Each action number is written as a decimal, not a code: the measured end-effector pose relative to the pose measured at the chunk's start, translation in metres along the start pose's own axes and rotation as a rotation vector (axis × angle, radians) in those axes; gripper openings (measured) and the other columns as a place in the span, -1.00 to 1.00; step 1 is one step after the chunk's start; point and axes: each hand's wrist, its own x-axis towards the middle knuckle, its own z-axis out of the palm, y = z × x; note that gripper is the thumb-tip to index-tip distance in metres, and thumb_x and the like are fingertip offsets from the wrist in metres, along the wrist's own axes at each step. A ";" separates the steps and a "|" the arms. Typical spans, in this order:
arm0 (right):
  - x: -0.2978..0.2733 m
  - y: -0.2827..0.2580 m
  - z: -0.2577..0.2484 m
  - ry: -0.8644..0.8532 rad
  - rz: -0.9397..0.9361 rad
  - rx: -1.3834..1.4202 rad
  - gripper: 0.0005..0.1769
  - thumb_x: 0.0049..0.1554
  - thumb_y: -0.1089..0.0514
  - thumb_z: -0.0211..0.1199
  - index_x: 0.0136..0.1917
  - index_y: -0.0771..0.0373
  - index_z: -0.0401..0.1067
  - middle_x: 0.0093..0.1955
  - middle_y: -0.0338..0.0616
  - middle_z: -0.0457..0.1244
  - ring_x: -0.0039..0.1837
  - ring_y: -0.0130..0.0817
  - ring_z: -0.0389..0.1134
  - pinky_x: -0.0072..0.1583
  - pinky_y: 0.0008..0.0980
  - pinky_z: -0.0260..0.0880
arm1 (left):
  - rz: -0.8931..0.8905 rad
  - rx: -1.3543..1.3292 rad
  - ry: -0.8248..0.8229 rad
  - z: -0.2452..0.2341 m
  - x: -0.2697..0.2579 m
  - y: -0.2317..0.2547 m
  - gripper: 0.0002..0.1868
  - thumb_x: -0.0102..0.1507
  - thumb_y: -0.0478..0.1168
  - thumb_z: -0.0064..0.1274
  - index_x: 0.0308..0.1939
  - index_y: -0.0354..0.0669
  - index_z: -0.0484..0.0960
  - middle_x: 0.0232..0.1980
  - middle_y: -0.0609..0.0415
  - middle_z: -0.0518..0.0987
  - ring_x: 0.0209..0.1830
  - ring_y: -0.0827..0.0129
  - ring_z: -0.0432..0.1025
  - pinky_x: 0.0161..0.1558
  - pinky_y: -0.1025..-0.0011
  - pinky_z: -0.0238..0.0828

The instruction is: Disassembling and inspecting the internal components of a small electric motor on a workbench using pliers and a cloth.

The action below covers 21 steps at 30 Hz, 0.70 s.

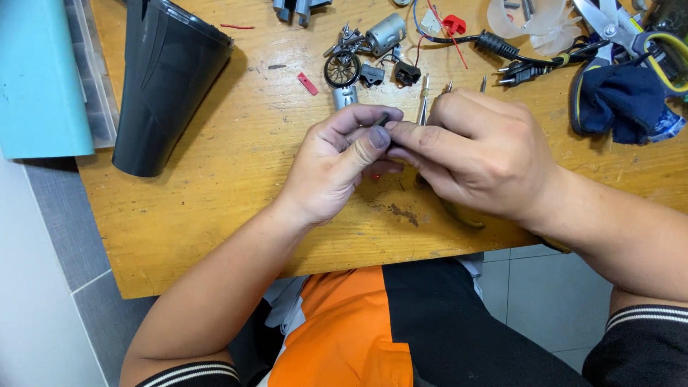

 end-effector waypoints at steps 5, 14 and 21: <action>0.017 0.021 -0.001 0.108 -0.029 0.088 -0.80 0.55 0.29 0.52 0.26 0.55 0.74 -0.11 0.12 0.31 -0.15 -0.01 0.29 -0.10 -0.06 0.29 | 0.179 -0.158 0.178 -0.008 0.006 0.030 -0.65 0.58 -0.16 0.20 0.37 -0.26 0.61 0.39 -0.38 0.71 0.24 -0.07 0.72 0.16 0.24 0.83; 0.074 0.036 0.012 -0.176 0.208 0.111 -0.46 0.48 0.26 0.40 0.62 0.44 0.33 0.35 0.47 0.33 0.24 0.47 0.38 0.14 0.26 0.36 | 0.198 0.002 0.383 0.000 0.007 0.043 -0.39 0.55 0.07 0.04 0.53 -0.29 0.58 0.02 -0.18 0.79 -0.14 0.25 0.72 -0.11 0.43 0.71; 0.020 -0.009 -0.024 0.025 0.201 0.268 -0.50 0.55 0.52 0.22 0.70 0.64 0.29 0.44 0.37 0.38 0.46 0.24 0.48 0.56 0.06 0.50 | -0.018 -0.092 0.035 0.008 -0.004 0.017 -0.58 0.58 -0.18 0.16 0.46 -0.29 0.57 0.29 -0.40 0.77 0.16 -0.02 0.77 0.12 0.31 0.80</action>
